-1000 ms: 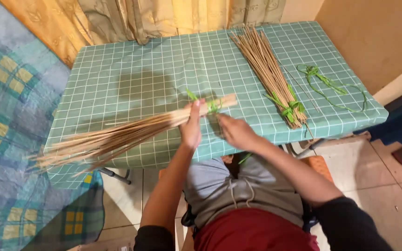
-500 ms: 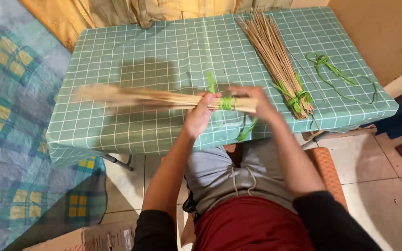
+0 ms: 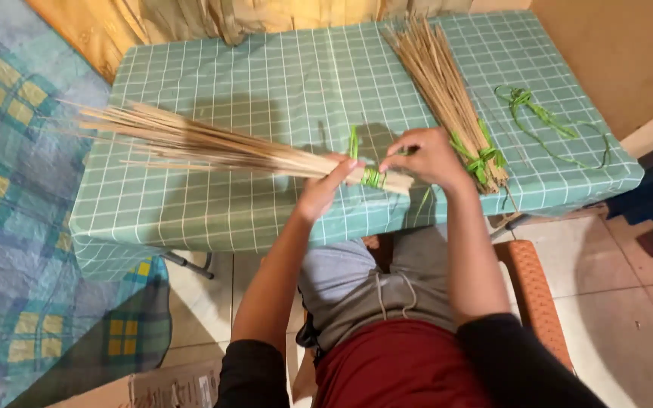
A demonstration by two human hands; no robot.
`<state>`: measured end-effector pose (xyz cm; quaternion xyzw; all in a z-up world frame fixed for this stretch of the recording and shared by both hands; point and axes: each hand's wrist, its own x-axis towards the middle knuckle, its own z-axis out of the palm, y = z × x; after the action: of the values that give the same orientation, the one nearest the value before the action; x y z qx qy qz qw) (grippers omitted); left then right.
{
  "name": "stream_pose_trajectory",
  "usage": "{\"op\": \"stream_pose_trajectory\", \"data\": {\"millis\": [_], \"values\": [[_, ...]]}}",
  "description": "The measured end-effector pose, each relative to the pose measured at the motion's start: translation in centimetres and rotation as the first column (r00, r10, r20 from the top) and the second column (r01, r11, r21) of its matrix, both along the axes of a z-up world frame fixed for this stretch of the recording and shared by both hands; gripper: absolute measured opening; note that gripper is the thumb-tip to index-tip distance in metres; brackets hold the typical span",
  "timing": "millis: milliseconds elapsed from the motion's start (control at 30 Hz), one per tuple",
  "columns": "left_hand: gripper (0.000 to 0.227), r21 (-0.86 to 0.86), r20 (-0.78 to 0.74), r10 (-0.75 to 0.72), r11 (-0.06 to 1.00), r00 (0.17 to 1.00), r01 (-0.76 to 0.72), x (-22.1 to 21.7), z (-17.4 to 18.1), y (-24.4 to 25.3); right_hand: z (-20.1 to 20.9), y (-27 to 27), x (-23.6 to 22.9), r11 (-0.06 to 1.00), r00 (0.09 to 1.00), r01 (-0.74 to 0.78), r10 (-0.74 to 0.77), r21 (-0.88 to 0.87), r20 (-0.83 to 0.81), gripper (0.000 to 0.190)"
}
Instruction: Organizing thin wooden sticks into bundles and tying them together with green plastic strips.
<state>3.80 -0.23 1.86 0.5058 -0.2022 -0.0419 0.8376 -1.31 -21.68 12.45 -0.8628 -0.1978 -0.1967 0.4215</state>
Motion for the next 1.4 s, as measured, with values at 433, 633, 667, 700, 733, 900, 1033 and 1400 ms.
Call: {"op": "stream_pose_trajectory", "data": {"millis": [433, 633, 667, 700, 733, 900, 1033, 1400], "values": [[0.006, -0.238, -0.111, -0.05, 0.971, 0.993, 0.022, 0.3, 1.8, 2.1, -1.2, 5.3, -2.6, 0.979, 0.861, -0.203, 0.181, 0.005, -0.475, 0.028], [0.011, -0.051, -0.145, 0.265, 0.96, 0.953, -0.275, -1.9, 3.2, 1.8, 1.5, 4.9, -5.2, 0.915, 0.916, 0.013, -0.173, -0.402, -0.363, 0.023], [0.011, 0.0, -0.137, 0.261, 0.965, 0.956, -0.264, -3.4, 4.6, 2.0, 0.8, 4.4, -4.6, 0.898, 0.94, 0.085, -0.216, -0.432, -0.265, 0.021], [0.011, 0.052, -0.129, 0.257, 0.966, 0.958, -0.252, -4.8, 5.9, 2.3, 0.1, 3.9, -4.0, 0.877, 0.953, 0.159, -0.257, -0.453, -0.163, 0.019], [0.011, 0.049, -0.125, 0.256, 0.967, 0.959, -0.252, -3.7, 4.9, 1.9, 0.1, 3.7, -3.8, 0.876, 0.953, 0.162, -0.258, -0.454, -0.158, 0.019], [0.013, 0.028, -0.082, 0.136, 0.991, 0.987, -0.134, -2.4, 3.3, 0.8, -0.9, 3.5, -3.4, 0.972, 0.971, 0.233, -0.23, 0.037, -0.067, 0.009], [0.016, -0.066, -0.136, 0.06, 0.995, 0.989, -0.07, -1.6, 1.7, 0.2, -1.7, 5.3, -3.7, 0.851, 0.982, 0.186, -0.14, 0.491, -0.129, 0.012], [0.017, -0.046, -0.102, 0.013, 0.999, 0.995, -0.018, -0.5, 0.0, 0.5, -2.5, 7.0, -3.6, 0.718, 0.987, 0.135, -0.156, 0.682, -0.031, 0.041]]}}
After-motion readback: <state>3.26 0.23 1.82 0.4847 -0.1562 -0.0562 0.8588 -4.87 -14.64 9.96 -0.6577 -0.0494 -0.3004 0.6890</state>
